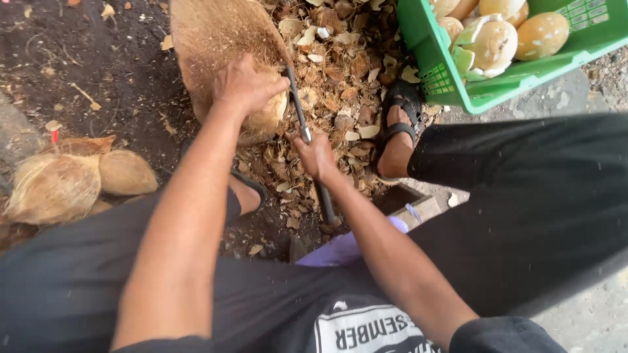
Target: The person is using a machete to peel the thick fibrous husk off of coconuts.
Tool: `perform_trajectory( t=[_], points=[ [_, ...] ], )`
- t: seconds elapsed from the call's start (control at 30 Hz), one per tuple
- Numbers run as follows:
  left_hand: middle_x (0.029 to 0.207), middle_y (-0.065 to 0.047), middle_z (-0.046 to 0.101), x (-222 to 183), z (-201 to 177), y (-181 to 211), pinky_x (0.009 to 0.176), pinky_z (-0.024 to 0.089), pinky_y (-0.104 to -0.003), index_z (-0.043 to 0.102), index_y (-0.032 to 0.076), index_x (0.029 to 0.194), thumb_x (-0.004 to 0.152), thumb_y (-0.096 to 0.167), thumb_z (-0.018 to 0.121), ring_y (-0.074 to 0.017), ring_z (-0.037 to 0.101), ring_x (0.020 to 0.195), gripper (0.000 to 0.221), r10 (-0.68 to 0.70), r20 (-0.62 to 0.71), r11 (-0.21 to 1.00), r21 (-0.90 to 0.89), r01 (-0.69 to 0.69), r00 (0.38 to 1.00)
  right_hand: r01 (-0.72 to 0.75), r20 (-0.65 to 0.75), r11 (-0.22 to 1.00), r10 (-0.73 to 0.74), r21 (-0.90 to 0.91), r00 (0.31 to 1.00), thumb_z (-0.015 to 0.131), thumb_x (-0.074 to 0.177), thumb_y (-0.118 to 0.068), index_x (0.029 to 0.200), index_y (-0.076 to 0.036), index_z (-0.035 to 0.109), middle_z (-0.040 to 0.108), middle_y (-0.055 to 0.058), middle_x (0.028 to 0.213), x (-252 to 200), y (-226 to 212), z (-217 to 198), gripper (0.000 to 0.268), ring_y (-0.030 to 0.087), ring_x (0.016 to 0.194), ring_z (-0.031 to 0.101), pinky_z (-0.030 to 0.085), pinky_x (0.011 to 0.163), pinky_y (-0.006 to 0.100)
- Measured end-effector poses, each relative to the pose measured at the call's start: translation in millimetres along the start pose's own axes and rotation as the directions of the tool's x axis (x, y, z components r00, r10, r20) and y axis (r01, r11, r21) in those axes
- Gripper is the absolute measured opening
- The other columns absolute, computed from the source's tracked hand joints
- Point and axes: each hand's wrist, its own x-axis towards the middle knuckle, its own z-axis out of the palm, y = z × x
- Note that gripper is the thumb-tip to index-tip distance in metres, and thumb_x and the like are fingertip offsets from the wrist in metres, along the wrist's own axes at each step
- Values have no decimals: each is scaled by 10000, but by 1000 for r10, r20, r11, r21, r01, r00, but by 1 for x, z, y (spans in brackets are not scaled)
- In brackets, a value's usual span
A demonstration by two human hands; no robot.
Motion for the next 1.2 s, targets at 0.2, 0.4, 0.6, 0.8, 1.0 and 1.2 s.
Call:
perform_trajectory(
  t=[0.2,0.4,0.6,0.8,1.0,1.2],
  points=[
    [1302,-369,543,32,-27,11,1032,420,-667,582,-43,1228,843,497,717,-527,521,1256,677,180,266,966,135,-221,947,18,-135,996,-6,93,991,555,1012,-349,899,-64,627,602,110,665,21,50,38,315,247,586,556,468,615,391],
    [1145,-226,613,47,-30,-1,947,538,-503,591,53,1162,891,563,664,-407,627,1114,581,225,370,956,95,-278,901,54,-153,993,-38,101,987,526,1019,-433,867,-43,615,608,173,645,34,75,50,428,268,663,575,485,664,422],
    [1205,-264,611,19,-26,-10,846,555,-485,541,9,1270,871,587,709,-379,652,1021,722,207,192,978,-12,-208,959,120,-161,991,-108,67,981,601,984,-439,849,-158,703,643,94,605,51,86,47,328,197,598,582,507,611,347],
    [1077,-191,615,-19,14,-27,862,499,-489,605,67,1095,836,530,759,-347,626,1019,552,35,-309,905,-394,-162,950,175,-204,984,-164,35,965,671,950,-364,775,-74,644,599,80,580,16,37,25,340,153,606,494,464,598,348],
    [1318,-198,553,-9,37,-36,1033,421,-593,525,99,1399,773,662,723,-355,551,1253,865,-209,-291,817,-576,3,934,170,-53,985,-169,4,984,632,1006,-292,897,-168,657,697,63,697,37,34,-19,167,172,551,573,535,658,367],
    [1234,-207,576,-24,25,-44,1000,437,-569,558,57,1365,757,513,771,-364,588,1170,789,-148,-488,755,-618,-221,860,307,-28,950,-309,-58,951,606,1043,-283,986,-117,558,620,111,812,10,-22,-61,183,214,657,564,497,708,428]
  ],
)
